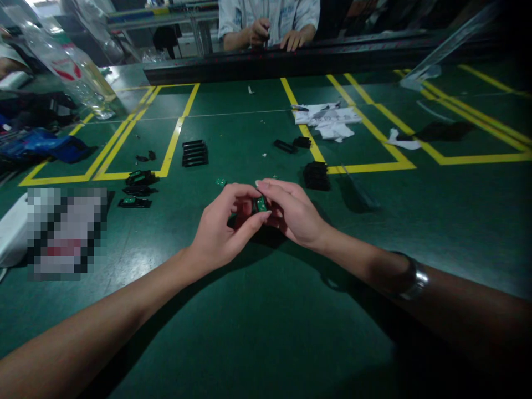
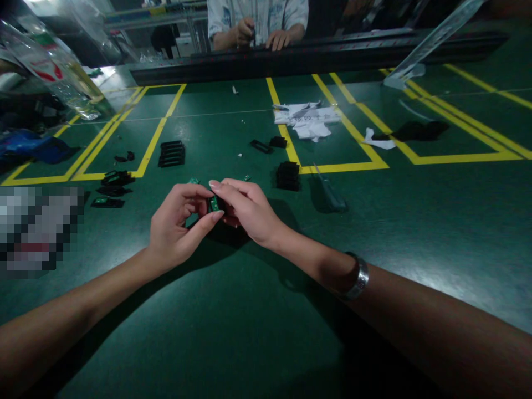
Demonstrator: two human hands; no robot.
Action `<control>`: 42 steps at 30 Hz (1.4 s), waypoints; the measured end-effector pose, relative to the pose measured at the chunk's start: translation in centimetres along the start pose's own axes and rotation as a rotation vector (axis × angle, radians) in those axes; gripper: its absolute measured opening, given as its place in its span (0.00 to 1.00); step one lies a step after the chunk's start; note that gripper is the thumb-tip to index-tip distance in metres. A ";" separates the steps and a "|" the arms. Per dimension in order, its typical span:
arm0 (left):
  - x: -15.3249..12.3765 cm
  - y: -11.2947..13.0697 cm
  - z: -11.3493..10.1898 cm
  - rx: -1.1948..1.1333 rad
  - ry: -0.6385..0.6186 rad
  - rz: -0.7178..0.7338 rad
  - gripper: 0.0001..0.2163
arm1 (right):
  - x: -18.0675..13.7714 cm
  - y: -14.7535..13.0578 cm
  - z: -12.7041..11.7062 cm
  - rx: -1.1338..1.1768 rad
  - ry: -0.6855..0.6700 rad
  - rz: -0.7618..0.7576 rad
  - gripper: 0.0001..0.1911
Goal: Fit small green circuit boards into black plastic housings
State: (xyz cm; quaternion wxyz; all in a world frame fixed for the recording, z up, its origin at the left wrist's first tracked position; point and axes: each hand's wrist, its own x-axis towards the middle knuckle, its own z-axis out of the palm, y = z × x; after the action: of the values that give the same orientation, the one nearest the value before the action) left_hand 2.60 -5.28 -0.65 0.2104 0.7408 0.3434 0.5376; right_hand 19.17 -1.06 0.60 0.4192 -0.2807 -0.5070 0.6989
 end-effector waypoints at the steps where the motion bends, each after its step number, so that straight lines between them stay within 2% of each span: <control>1: 0.0 0.0 0.0 0.004 0.007 0.013 0.16 | 0.0 0.0 0.0 -0.004 0.003 -0.001 0.24; 7: 0.1 0.3 -0.1 0.043 0.013 0.057 0.16 | 0.0 0.0 0.1 -0.024 0.021 0.006 0.25; 42: 0.1 0.2 -0.1 -0.007 0.019 0.016 0.16 | 0.0 0.1 0.0 -0.022 0.009 -0.003 0.24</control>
State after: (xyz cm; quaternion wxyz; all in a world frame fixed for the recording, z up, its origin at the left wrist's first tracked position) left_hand 2.62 -5.35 -0.44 0.2054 0.7377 0.3374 0.5476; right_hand 19.13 -1.05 0.54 0.4195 -0.2875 -0.5133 0.6913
